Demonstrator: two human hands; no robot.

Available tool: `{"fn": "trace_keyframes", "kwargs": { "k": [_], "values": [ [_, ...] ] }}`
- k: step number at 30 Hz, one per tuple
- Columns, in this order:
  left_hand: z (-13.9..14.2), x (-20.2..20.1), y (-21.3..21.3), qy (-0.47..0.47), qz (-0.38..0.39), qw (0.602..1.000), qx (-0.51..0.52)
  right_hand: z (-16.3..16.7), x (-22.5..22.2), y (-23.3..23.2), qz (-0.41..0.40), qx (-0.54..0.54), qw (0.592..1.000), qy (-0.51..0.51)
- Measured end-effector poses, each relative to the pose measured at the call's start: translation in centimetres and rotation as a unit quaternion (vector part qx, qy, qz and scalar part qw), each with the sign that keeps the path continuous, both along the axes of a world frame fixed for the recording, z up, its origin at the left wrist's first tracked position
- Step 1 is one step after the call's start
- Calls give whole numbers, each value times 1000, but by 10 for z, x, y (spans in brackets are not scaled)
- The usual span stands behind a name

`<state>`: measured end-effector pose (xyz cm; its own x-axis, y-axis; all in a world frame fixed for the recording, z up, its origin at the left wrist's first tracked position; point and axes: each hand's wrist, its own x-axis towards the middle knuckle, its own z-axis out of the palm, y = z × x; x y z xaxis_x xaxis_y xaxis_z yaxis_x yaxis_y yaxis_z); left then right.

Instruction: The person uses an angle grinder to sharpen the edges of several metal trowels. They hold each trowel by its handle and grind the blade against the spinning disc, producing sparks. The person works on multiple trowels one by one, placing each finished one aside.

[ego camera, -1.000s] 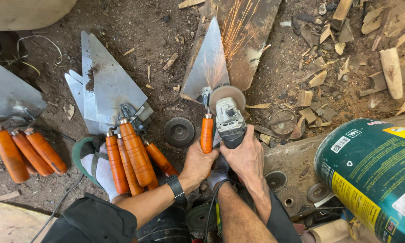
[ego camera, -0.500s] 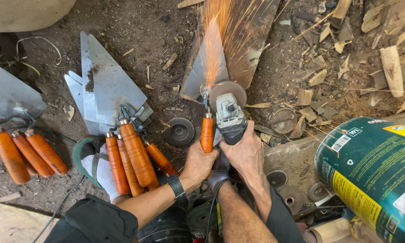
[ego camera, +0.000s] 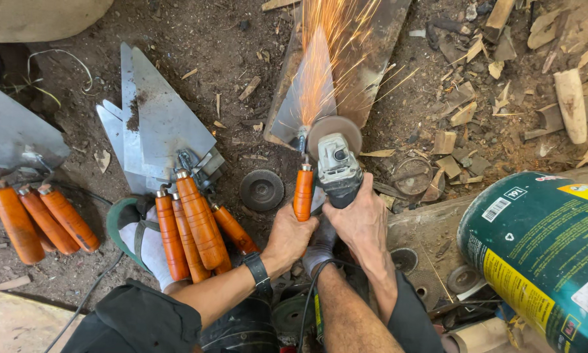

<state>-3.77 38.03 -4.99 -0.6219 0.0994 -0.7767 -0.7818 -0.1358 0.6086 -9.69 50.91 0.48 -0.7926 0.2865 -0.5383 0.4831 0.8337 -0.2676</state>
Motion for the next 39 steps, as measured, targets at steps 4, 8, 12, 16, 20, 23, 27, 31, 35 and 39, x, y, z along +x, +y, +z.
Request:
{"fn": "trace_keyframes", "kwargs": {
  "k": [4,8,12,16,20,23,27,31,35,39],
  "values": [
    [-3,0,-2,-20,-16,1000,-3,0,-3,2,0,-6,1000,1],
    [-4,1,-1,-3,-17,1000,-3,-1,-4,4,21,-4,999,24],
    [-6,2,-1,3,-17,1000,3,-1,-6,7,31,-7,999,33],
    [-6,1,-2,-11,-18,1000,10,1,-10,8,28,-19,999,22],
    [-5,-2,-4,-21,-38,999,-16,3,-15,7,35,-2,999,20],
    [-1,-3,-6,-6,-33,999,-13,3,-17,7,47,3,998,33],
    [3,-7,-13,3,-45,999,-23,2,-17,7,59,9,997,43],
    [6,-13,-22,-22,-120,988,-92,0,-18,7,66,18,997,36],
    [10,-17,-28,-5,-129,987,-95,-1,-21,7,80,28,995,44],
    [15,-23,-36,-12,-152,984,-91,0,-25,7,92,37,995,32]
  ]
}}
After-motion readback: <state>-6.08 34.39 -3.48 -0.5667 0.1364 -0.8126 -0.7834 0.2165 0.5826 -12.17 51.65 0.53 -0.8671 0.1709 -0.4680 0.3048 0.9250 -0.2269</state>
